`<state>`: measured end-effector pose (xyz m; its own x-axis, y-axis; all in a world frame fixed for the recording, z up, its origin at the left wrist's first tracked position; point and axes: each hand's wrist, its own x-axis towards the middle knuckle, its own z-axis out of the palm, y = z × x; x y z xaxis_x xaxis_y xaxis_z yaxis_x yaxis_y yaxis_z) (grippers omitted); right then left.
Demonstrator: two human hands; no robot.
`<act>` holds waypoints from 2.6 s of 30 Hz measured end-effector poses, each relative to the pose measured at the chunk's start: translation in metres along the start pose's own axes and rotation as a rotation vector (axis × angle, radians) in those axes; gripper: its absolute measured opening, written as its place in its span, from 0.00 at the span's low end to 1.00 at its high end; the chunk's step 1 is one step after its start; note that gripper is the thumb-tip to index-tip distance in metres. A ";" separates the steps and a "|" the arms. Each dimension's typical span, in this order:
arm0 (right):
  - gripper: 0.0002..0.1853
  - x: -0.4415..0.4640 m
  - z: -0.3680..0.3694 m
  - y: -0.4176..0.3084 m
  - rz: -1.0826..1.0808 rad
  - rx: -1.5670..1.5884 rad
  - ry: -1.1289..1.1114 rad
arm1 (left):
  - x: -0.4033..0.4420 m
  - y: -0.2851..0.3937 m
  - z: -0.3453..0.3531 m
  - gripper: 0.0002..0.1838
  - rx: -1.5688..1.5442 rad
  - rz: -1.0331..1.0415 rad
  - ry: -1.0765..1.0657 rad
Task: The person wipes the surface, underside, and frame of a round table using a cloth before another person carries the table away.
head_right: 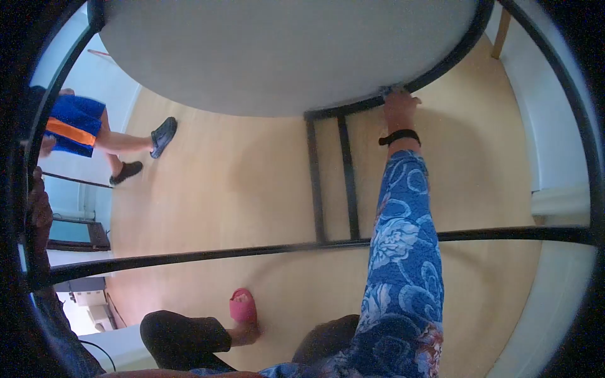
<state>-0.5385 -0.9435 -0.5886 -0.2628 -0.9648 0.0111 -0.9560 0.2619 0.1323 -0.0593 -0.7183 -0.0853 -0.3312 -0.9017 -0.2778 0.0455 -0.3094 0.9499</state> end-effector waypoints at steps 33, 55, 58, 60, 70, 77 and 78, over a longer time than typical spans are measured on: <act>0.20 0.095 -0.105 0.092 -0.027 0.195 0.676 | -0.016 -0.018 -0.018 0.15 0.082 0.156 0.367; 0.15 0.053 -0.363 -0.015 -0.343 0.687 1.201 | -0.023 -0.045 -0.033 0.15 0.044 0.104 0.369; 0.15 0.046 -0.384 -0.033 -0.436 0.803 1.276 | -0.022 -0.043 -0.041 0.14 0.032 0.088 0.289; 0.16 0.041 -0.388 -0.047 -0.497 0.894 1.321 | -0.022 -0.046 -0.037 0.14 0.010 0.069 0.325; 0.19 -0.033 -0.338 -0.071 -0.631 2.072 0.228 | -0.030 -0.036 0.008 0.12 0.088 0.034 0.356; 0.12 -0.108 -0.375 -0.022 -0.698 2.652 -0.123 | -0.048 -0.043 -0.020 0.14 0.153 0.146 0.150; 0.12 -0.127 -0.385 -0.016 -0.708 2.694 -0.060 | -0.059 -0.037 -0.004 0.14 0.255 0.243 0.119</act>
<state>-0.4390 -0.8342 -0.2108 -0.0454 -0.8883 0.4570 0.8376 -0.2832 -0.4672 -0.0374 -0.6545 -0.1050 -0.2271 -0.9730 -0.0407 -0.1319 -0.0106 0.9912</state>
